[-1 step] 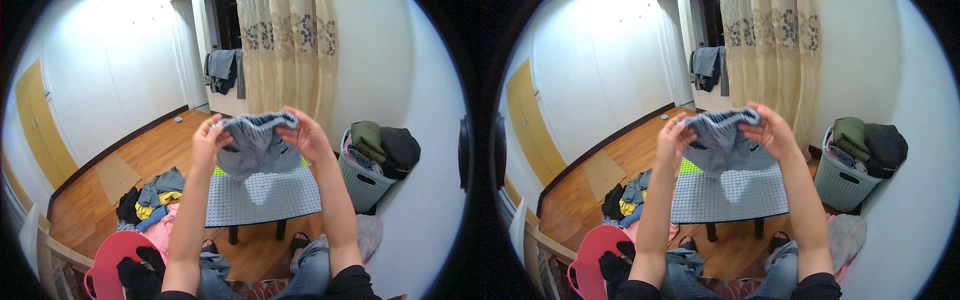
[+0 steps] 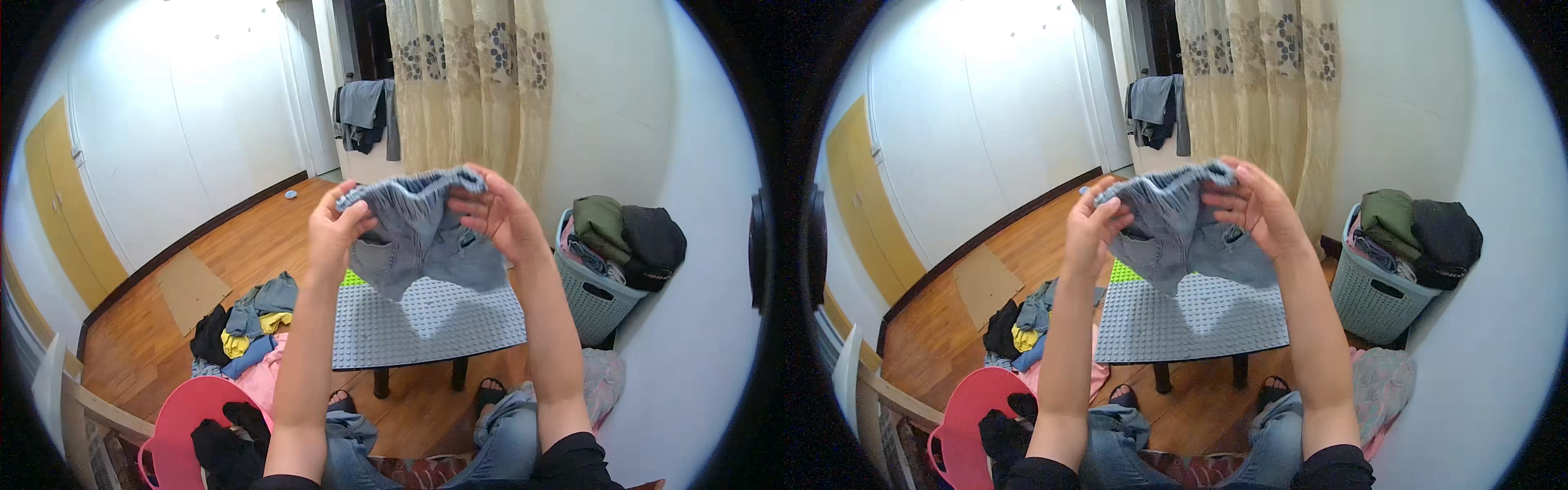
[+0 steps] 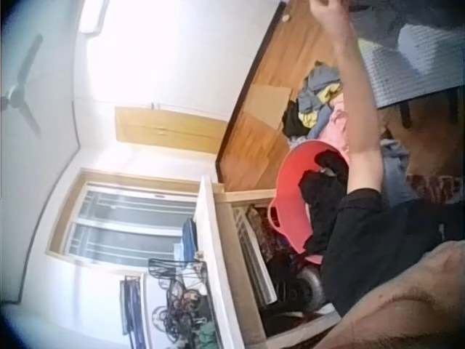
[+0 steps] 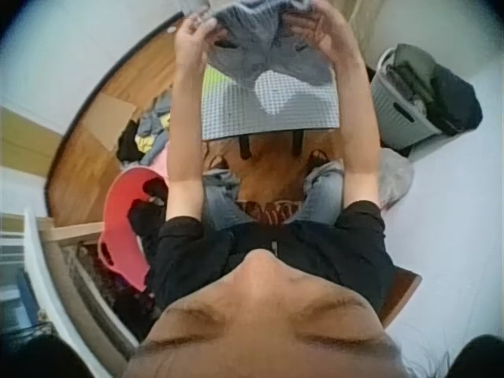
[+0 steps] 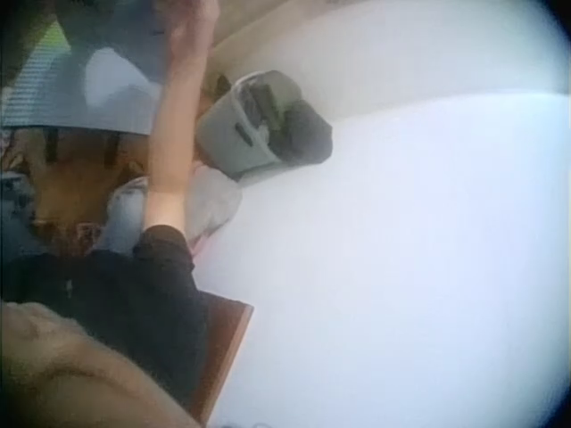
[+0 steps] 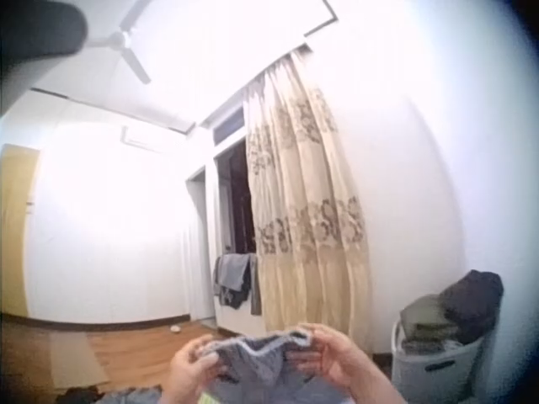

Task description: The person is folding various items of laundry, including pants, a jacket, and shorts, on a small table.

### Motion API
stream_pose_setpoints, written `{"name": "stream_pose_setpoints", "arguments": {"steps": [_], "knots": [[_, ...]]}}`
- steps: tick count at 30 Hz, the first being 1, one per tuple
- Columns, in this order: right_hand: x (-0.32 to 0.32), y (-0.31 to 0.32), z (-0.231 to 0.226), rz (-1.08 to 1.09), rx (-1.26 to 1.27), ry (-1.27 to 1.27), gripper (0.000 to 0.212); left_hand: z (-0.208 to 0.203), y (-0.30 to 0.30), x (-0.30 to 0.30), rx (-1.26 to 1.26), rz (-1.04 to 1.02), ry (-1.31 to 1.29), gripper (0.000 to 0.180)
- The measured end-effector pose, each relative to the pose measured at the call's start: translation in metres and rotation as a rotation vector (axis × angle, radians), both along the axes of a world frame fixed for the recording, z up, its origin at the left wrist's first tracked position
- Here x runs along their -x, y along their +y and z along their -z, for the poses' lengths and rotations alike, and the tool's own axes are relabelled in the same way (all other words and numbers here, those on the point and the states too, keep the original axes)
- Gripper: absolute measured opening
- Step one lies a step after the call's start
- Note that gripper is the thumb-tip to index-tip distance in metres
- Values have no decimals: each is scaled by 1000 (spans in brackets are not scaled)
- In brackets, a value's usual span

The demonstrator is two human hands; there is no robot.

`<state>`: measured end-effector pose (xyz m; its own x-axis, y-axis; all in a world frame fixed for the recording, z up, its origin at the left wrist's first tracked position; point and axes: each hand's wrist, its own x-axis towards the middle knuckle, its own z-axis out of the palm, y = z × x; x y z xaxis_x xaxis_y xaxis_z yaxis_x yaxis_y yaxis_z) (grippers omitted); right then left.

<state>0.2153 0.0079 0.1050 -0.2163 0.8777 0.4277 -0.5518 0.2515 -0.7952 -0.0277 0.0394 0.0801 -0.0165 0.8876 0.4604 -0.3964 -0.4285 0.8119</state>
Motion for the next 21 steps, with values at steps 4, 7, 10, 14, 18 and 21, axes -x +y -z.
{"name": "stream_pose_setpoints", "arguments": {"steps": [4, 7, 10, 14, 18, 21], "knots": [[9, -30, -23, 431, -216, -299, 30, -26, -26, 8, -201, -327, 322, 21], [4, -37, -28, 678, -236, -492, 20, -29, -27, 12, -406, -663, 493, 18], [5, -45, -32, 761, -231, -508, 18, -34, -30, 16, -622, -956, 554, 18], [1, -46, -31, 806, -233, -504, 19, -44, -50, 14, -447, -570, 392, 19], [-1, -46, -30, 826, -261, -487, 20, -47, -59, 11, -472, -689, 446, 19], [-7, -59, -37, 698, -365, -413, 18, -50, -65, 11, -640, -666, 304, 17]]}}
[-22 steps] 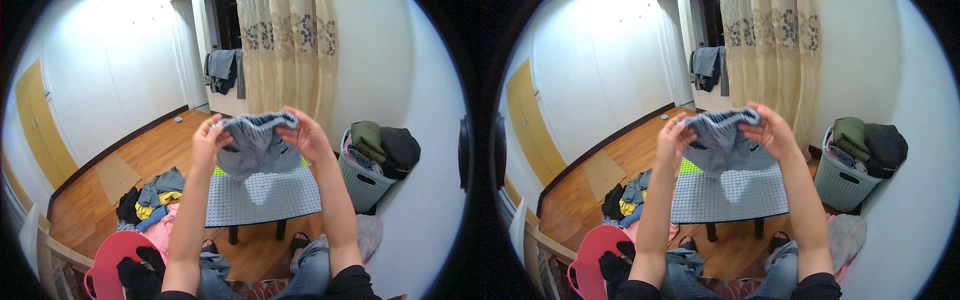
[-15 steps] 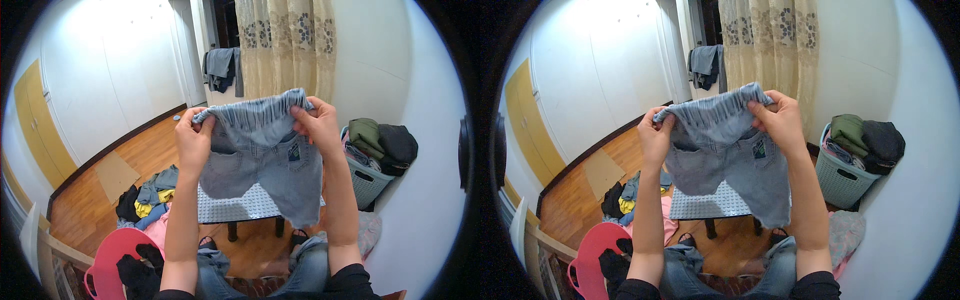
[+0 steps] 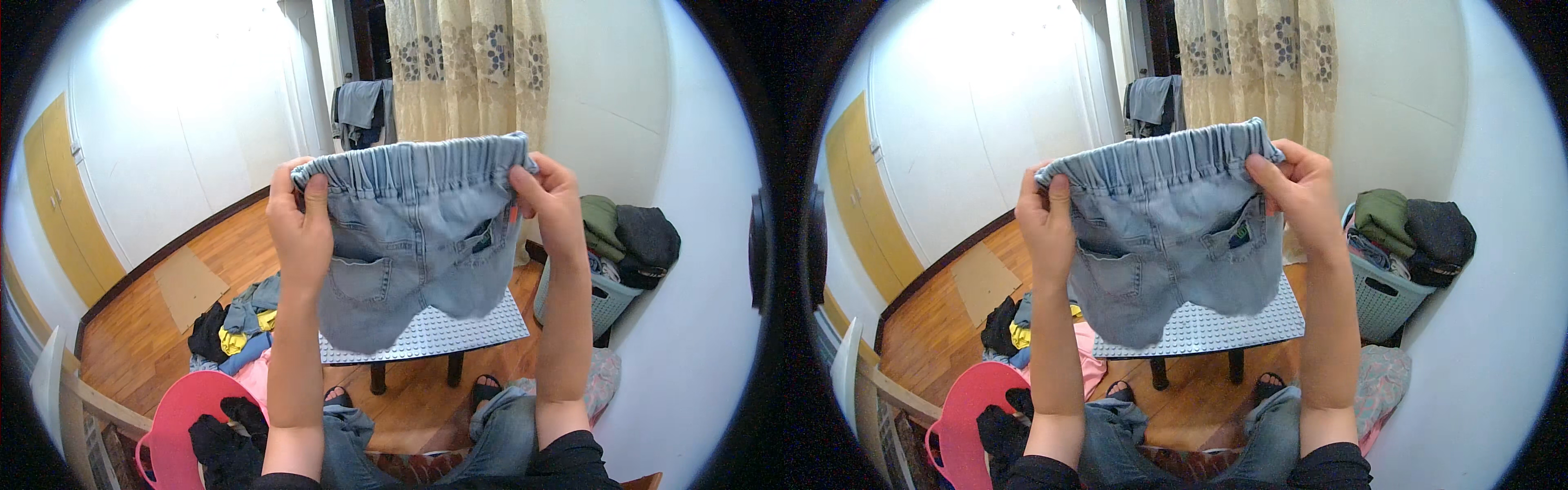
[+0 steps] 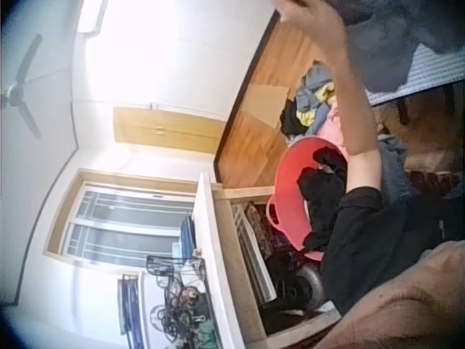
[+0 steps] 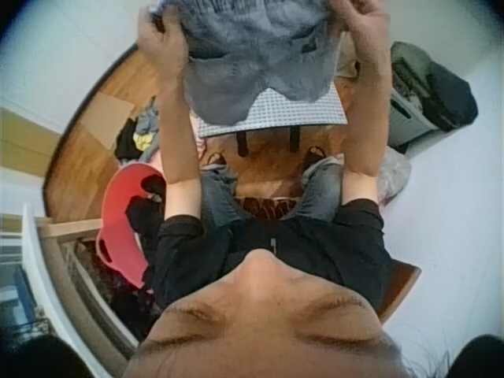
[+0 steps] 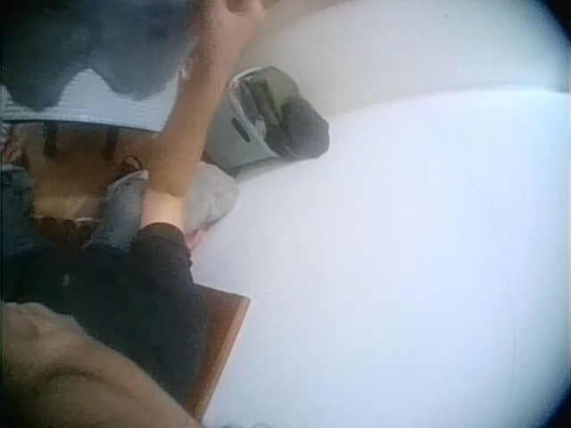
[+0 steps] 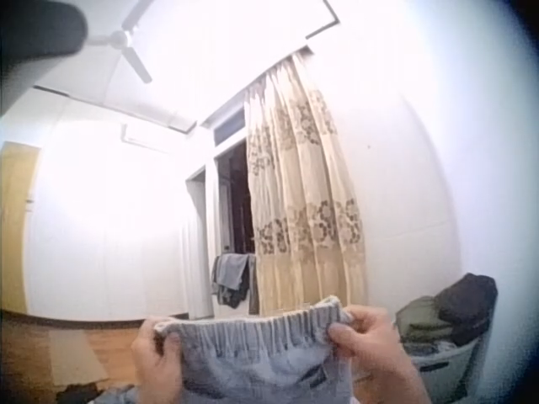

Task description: The person is folding various items of laundry, including pants, a jacket, and shorts, on a small table.

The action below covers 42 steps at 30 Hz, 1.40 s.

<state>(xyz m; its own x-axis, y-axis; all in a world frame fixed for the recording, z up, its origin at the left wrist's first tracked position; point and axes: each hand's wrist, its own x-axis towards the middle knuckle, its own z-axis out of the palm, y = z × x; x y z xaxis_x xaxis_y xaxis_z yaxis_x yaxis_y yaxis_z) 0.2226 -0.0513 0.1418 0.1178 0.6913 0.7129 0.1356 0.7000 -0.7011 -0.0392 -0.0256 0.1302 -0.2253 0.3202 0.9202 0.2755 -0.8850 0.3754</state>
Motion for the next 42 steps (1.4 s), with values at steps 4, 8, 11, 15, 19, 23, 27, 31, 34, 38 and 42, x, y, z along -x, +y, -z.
{"name": "stream_pose_setpoints", "arguments": {"steps": [4, 8, 11, 15, 19, 23, 27, 31, 34, 38, 42], "knots": [[-17, -2, 2, -410, -147, 90, 24, -7, -18, 1, -6, 330, 122, 14], [14, 16, 5, -606, 104, 180, 30, -10, -24, -16, 66, 529, 285, 26], [56, 14, 14, -692, 309, 140, 22, 6, -6, -46, 38, 587, 293, 20], [38, 52, 34, -739, 445, 262, 26, 16, 13, -40, 374, 711, 247, 18], [28, 29, 21, -813, 481, 228, 32, 26, 28, -40, 352, 497, 177, 14], [40, 55, 41, -316, 290, -349, 27, 37, 56, -37, 356, 326, 180, 9], [48, 97, 24, 129, -124, -458, 33, 5, 94, -27, 196, 258, 311, 13], [46, 100, 7, 257, -291, -493, 27, -29, 76, -25, 86, 112, 401, 31], [37, 97, 46, 210, -372, -520, 28, 5, 68, -19, 16, 18, 581, 46], [20, 69, 171, 130, -222, -740, 38, 133, 56, -16, 139, 21, 910, 51], [7, 32, 272, -107, 30, -914, 32, 241, 32, -11, 513, 317, 1308, 36]]}}
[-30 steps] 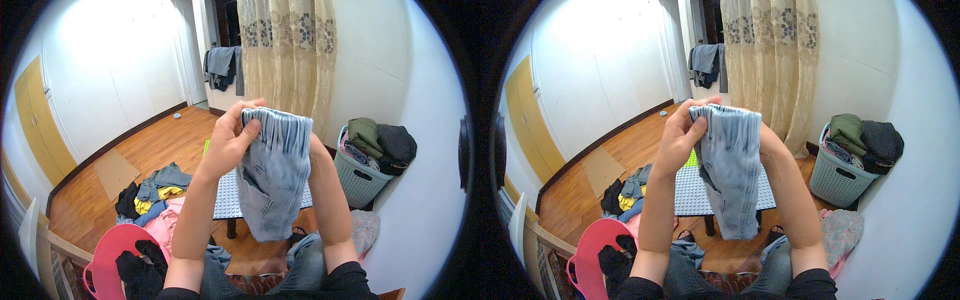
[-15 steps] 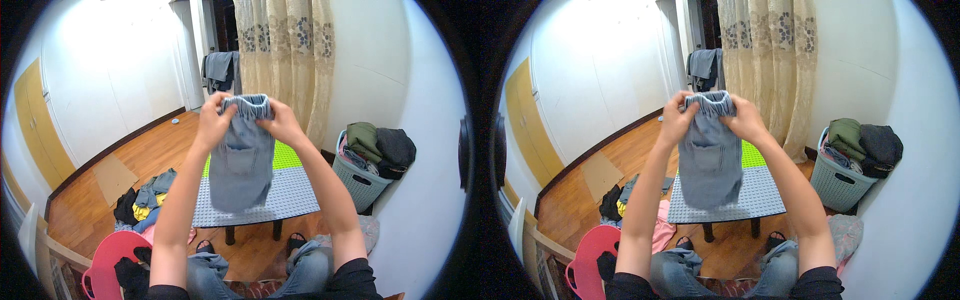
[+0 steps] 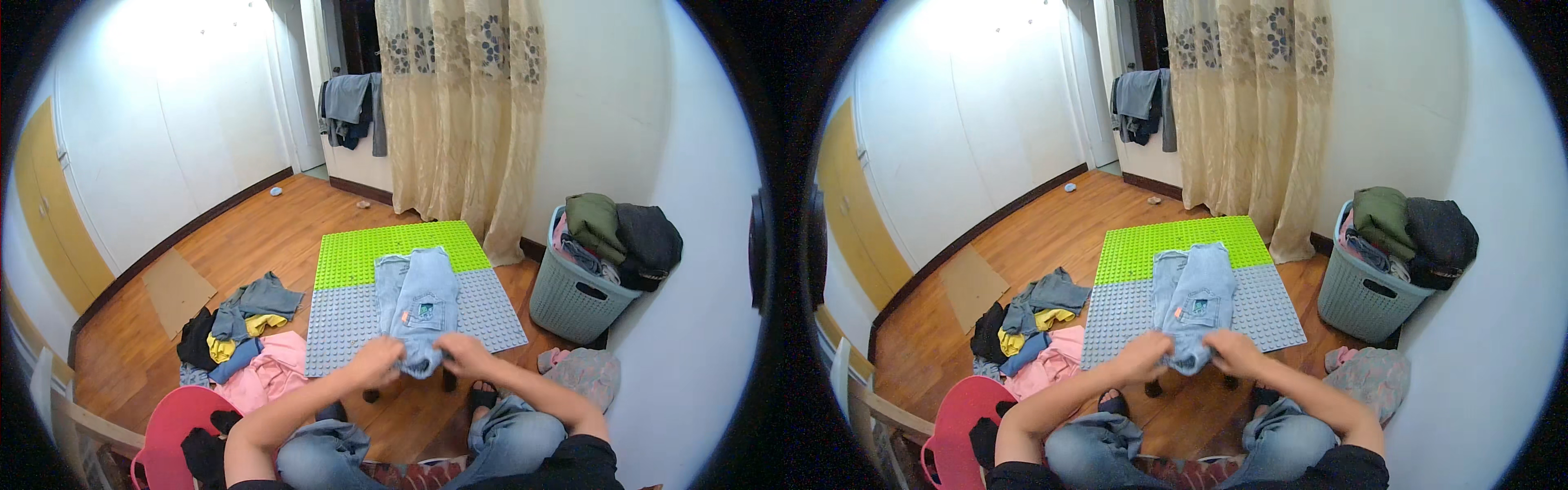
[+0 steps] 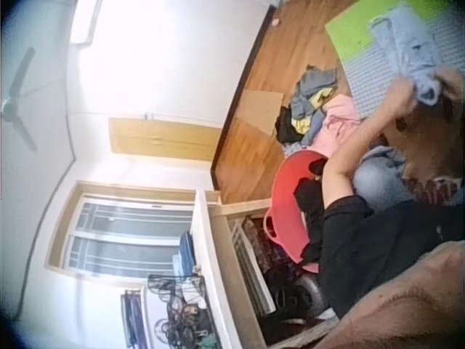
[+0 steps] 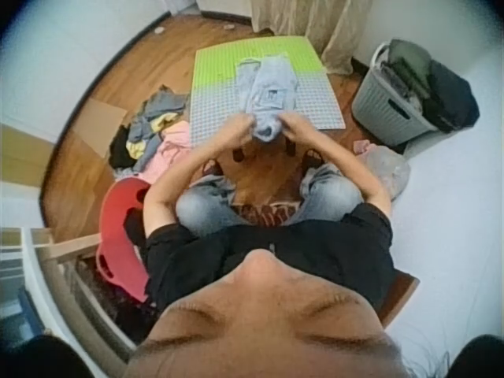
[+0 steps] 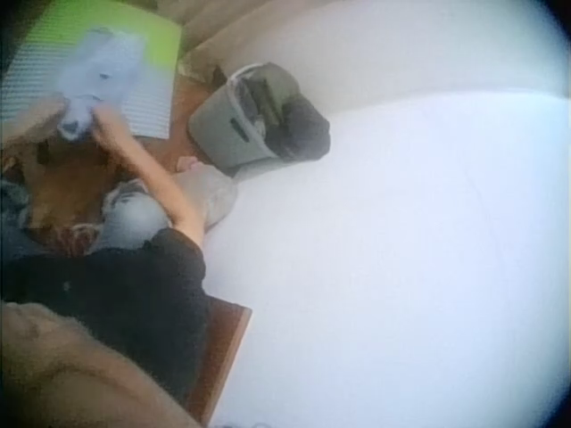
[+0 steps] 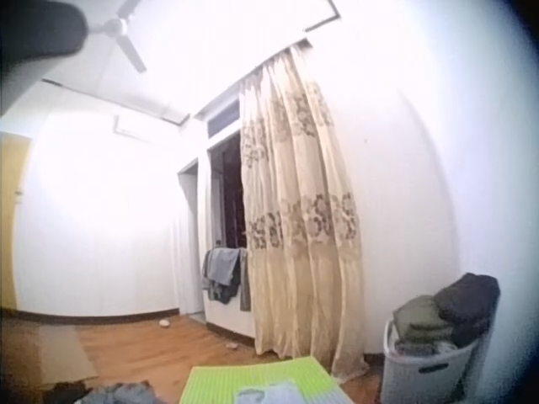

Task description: The person is folding various items of laundry, including pants, a jacket, and shorts, on a small table.

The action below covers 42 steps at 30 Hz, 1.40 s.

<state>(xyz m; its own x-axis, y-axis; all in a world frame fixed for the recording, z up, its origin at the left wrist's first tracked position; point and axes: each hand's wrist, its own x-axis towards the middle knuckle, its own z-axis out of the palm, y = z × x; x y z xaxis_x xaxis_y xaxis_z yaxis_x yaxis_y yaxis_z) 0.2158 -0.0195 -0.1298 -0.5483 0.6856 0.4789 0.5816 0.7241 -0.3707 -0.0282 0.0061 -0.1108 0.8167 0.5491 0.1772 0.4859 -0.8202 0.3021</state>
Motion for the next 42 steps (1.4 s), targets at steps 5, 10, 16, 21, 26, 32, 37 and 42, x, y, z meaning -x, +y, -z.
{"name": "stream_pose_setpoints", "arguments": {"steps": [5, 10, 16, 21, 26, 32, 37, 42], "knots": [[-12, -20, -10, -27, 203, -24, 33, -16, -27, -12, -18, 57, 29, 34], [-18, -26, -44, -119, 706, 21, 30, -48, -37, -11, 372, -15, 37, 29], [-24, 49, -67, 133, 593, 340, 39, -85, 43, -26, 243, -351, -279, 39], [13, 71, -54, 344, 48, 116, 48, -44, 80, -44, -270, -357, -395, 31], [24, 46, 17, 203, 53, -294, 62, 47, 59, -40, -187, -214, -31, 49], [6, 46, 9, 168, 56, -357, 73, 42, 63, -49, -180, -173, -40, 52], [29, 42, 11, 77, 23, -435, 69, 50, 70, -26, -91, -146, -120, 48], [31, 49, 28, 122, -170, -574, 46, 52, 80, -29, 125, -122, -202, 41]]}}
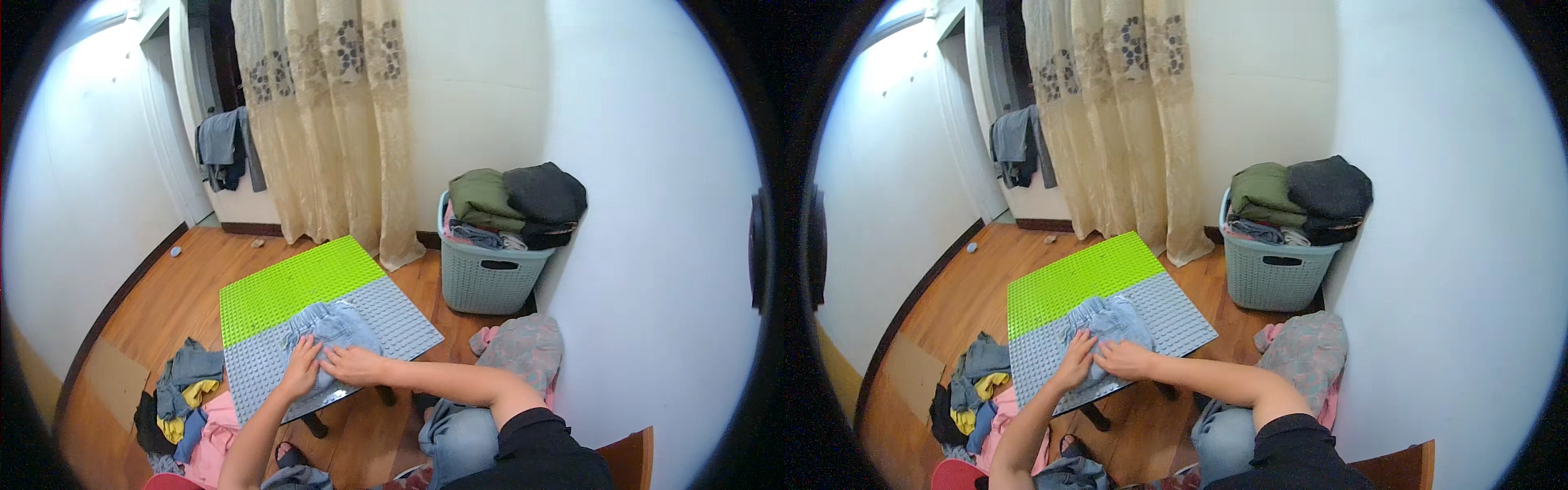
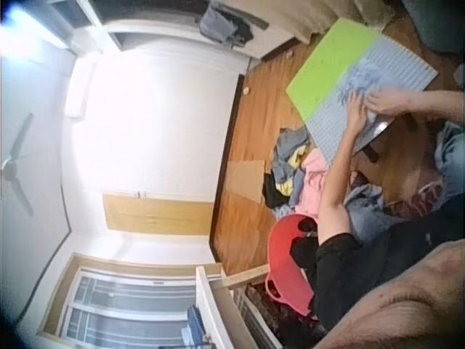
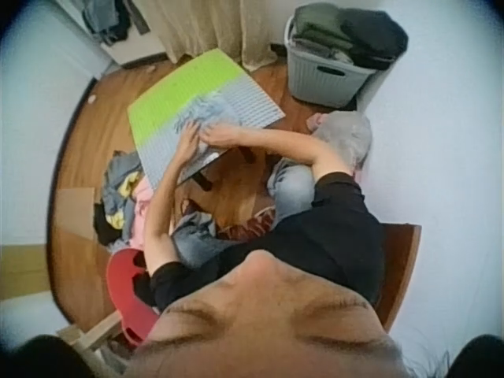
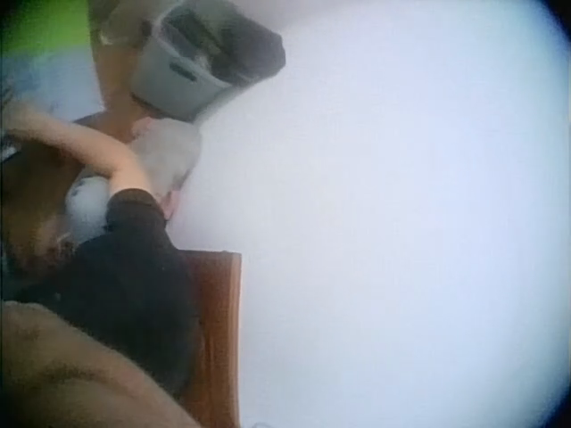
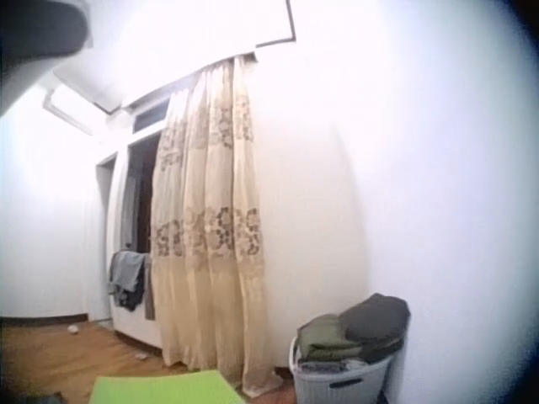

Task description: The person is folding various items of laundry, including pants, a jacket, and shorts, on a small table.

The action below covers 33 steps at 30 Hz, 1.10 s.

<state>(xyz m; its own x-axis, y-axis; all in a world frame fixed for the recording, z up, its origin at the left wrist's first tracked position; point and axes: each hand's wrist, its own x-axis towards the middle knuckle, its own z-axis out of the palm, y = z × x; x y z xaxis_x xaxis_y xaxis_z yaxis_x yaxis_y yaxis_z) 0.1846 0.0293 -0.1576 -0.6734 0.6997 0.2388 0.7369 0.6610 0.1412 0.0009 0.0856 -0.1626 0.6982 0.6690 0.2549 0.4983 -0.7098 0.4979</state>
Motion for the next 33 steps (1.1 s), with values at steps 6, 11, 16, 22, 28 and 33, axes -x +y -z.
{"name": "stream_pose_setpoints", "arguments": {"steps": [6, 11, 16, 22, 28, 33], "knots": [[-5, 0, -84, 142, 564, 241, 31, -10, 11, 12, 415, -67, -393, 28], [-66, -12, -153, 1, 731, 548, 37, -61, -3, -6, 684, -90, -822, 28], [-130, -25, -199, 138, 1237, 923, 42, -47, -5, -19, 782, -251, -837, 22], [-231, -9, -290, 480, 739, 858, 35, -51, -19, -45, 893, -281, -663, 20], [-302, 26, -333, 715, -192, 435, 35, -48, -24, -57, 883, -232, -581, 18], [-407, 62, -197, 731, -429, 402, 44, -33, -24, -64, 852, -231, -535, 17]]}}
